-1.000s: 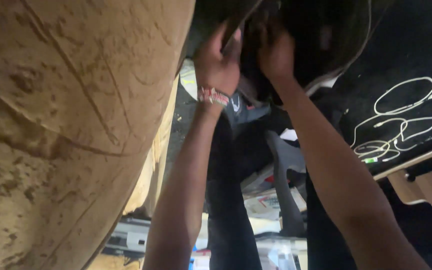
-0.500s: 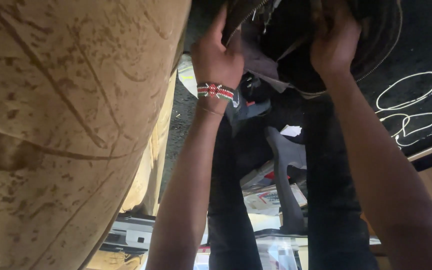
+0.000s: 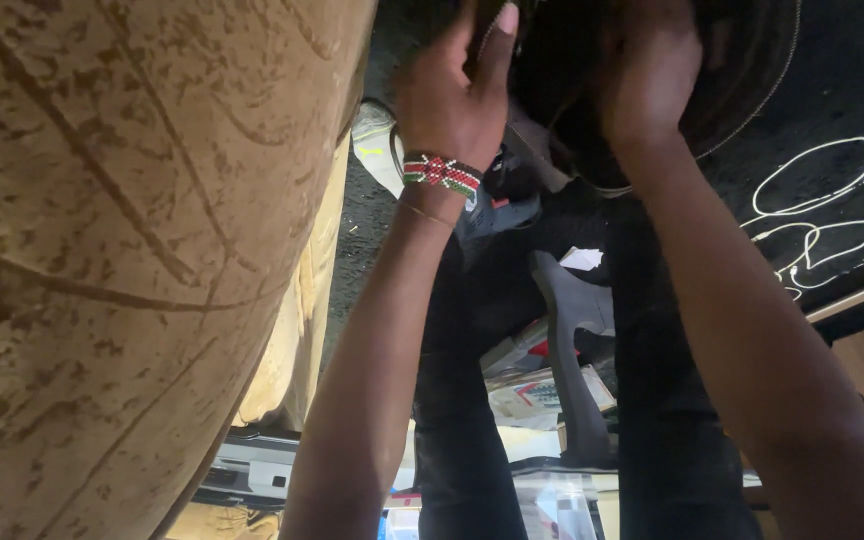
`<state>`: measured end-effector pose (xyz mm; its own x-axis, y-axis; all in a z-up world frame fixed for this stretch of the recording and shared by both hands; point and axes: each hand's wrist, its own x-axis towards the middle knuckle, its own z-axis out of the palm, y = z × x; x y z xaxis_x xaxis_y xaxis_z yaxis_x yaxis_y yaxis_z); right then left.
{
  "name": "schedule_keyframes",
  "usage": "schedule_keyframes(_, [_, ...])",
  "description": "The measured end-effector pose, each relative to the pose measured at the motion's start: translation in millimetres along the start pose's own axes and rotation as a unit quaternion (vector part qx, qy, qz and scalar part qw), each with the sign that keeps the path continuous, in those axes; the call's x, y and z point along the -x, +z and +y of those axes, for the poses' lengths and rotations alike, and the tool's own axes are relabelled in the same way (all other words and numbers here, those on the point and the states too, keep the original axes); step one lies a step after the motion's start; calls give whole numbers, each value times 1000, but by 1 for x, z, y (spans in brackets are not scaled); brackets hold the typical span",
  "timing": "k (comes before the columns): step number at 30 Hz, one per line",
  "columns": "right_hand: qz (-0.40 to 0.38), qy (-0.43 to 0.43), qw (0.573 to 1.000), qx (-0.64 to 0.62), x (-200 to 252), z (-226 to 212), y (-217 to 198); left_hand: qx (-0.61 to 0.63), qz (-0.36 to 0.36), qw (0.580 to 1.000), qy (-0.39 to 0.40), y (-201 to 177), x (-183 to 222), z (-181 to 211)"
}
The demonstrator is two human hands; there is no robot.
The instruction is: Searching for a drill bit in a bag and installing it into a power drill.
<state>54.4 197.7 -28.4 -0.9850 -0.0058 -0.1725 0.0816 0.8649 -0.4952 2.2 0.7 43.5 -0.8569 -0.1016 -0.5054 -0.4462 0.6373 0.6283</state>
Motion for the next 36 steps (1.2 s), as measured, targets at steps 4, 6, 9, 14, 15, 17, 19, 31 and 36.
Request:
schedule_keyframes(4, [-66, -35, 995, -63, -18, -43, 2, 10, -24, 999, -25, 1, -2, 6])
schedule_keyframes(6, [-89, -14, 983, -160, -16, -37, 35, 7, -26, 999, -18, 2, 2, 4])
schedule_keyframes(9, [-94, 31, 977, -190, -11, 12, 118, 41, -34, 999, -10, 2, 2, 6])
schedule_keyframes(14, [-118, 171, 939, -274, 28, 76, 242, 13, 18, 999, 45, -5, -10, -1])
schedule_keyframes(15, [-118, 173, 939, -274, 38, 90, 249, 13, 17, 999, 45, -5, -9, -6])
schedule_keyframes(17, [-166, -219, 958, 87, 56, 115, 261, 44, -3, 999, -18, -6, -8, -15])
schedule_keyframes(19, [-202, -64, 966, -146, 55, 53, 167, 40, -11, 999, -14, -7, -6, -23])
schedule_keyframes(31, [-232, 262, 838, -419, -10, -12, 21, 48, -33, 998, -15, -10, -14, -22])
schedule_keyframes(36, [-273, 297, 798, -448, -18, -13, 16, 57, -34, 998, 1, -10, -11, -25])
